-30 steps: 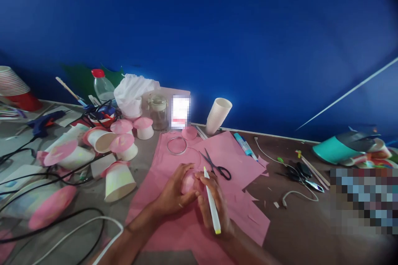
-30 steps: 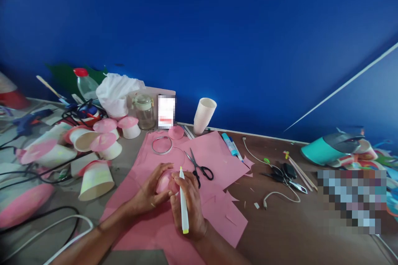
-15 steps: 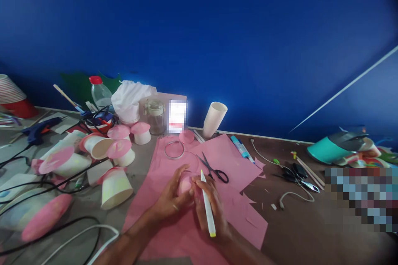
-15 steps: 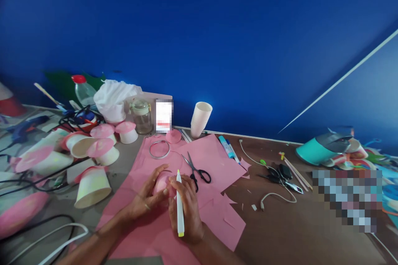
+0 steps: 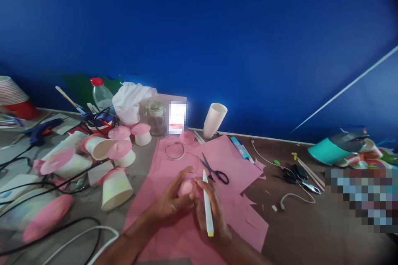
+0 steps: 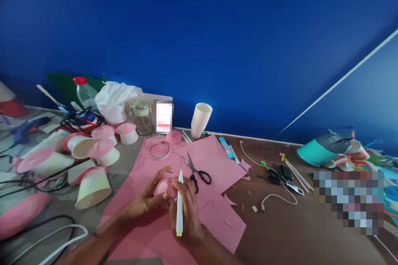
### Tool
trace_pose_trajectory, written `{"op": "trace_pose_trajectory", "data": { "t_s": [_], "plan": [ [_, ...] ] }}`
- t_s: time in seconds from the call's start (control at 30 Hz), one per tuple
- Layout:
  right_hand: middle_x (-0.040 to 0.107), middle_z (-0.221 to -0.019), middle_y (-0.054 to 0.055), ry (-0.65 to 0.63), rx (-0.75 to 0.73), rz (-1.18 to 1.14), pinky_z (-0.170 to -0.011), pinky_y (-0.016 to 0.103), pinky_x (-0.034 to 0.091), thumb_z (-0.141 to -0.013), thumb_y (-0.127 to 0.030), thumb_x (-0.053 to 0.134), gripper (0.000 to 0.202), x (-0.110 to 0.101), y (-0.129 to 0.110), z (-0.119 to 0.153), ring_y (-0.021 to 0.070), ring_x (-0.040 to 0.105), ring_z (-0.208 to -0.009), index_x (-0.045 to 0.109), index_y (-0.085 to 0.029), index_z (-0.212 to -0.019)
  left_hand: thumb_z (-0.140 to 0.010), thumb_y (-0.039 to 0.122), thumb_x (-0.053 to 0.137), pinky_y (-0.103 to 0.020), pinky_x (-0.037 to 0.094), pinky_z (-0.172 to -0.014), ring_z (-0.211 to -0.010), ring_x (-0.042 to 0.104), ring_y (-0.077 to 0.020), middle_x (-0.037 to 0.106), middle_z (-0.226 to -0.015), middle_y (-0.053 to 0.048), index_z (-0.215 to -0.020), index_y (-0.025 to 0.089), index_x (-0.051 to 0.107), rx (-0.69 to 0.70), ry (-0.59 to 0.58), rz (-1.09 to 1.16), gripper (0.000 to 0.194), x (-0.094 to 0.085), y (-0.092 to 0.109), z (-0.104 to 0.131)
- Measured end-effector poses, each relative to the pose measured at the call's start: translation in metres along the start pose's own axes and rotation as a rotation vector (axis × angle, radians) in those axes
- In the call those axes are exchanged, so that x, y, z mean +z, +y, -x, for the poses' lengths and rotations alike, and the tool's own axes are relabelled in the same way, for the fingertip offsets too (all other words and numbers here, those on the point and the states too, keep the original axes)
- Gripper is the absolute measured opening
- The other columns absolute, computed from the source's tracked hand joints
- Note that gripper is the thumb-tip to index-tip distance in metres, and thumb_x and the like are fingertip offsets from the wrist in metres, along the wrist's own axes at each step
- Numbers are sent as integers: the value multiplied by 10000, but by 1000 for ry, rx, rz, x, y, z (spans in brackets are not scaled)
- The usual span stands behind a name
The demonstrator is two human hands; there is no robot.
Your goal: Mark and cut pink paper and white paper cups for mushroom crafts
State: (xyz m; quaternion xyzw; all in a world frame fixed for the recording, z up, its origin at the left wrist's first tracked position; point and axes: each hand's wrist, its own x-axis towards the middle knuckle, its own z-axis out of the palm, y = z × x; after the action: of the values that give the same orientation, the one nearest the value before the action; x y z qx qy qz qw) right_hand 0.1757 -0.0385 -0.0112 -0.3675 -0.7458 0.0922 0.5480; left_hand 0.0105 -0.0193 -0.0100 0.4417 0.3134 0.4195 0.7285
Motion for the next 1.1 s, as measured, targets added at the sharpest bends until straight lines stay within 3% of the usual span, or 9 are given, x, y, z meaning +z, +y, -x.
{"op": "trace_pose_trajectory", "data": {
  "t_s": [0.07,0.17,0.4,0.6,0.77,1.1],
  "plan": [
    [671,-1206,124,4,9,0,-919,507,586,-876,-61,507,561,-1,-2,-3,296,647,-1107,462,-233,-1408,-823,453,770,-365,507,-955,-1182,573,-277,607,-1329,-100,-1475,262,446,16,8,-113,753,-2,2,0],
    [679,-1176,117,4,9,15,-881,502,590,-873,-93,515,533,-2,-1,-3,300,644,-1079,475,-235,-1385,-810,486,769,-406,490,-1007,-1261,538,-318,550,-1433,-129,-1483,246,430,38,-27,-194,791,-3,5,-1],
    [660,-1209,137,-14,-9,30,-923,530,566,-922,-172,498,495,-1,2,0,325,629,-1126,455,-212,-1413,-785,479,780,-444,442,-1082,-1334,498,-341,542,-1455,-144,-1465,235,422,92,-40,-288,806,5,17,-1],
    [643,-1268,138,-40,23,75,-968,553,557,-949,-188,487,503,-2,2,2,308,607,-1197,414,-210,-1446,-786,496,757,-476,380,-1136,-1352,470,-345,522,-1455,-143,-1405,218,456,73,22,-424,742,7,25,1],
    [654,-1258,143,-46,24,69,-972,569,556,-954,-208,482,486,-3,1,0,310,613,-1191,432,-216,-1437,-797,508,744,-425,462,-1049,-1250,543,-312,588,-1358,-132,-1344,212,484,62,13,-397,674,6,24,0],
    [655,-1249,139,-43,44,48,-985,566,546,-954,-209,496,486,-4,1,2,323,608,-1203,449,-230,-1437,-813,473,735,-385,494,-970,-1181,580,-305,628,-1291,-123,-1300,202,532,73,9,-414,593,8,28,1]
  ]
}}
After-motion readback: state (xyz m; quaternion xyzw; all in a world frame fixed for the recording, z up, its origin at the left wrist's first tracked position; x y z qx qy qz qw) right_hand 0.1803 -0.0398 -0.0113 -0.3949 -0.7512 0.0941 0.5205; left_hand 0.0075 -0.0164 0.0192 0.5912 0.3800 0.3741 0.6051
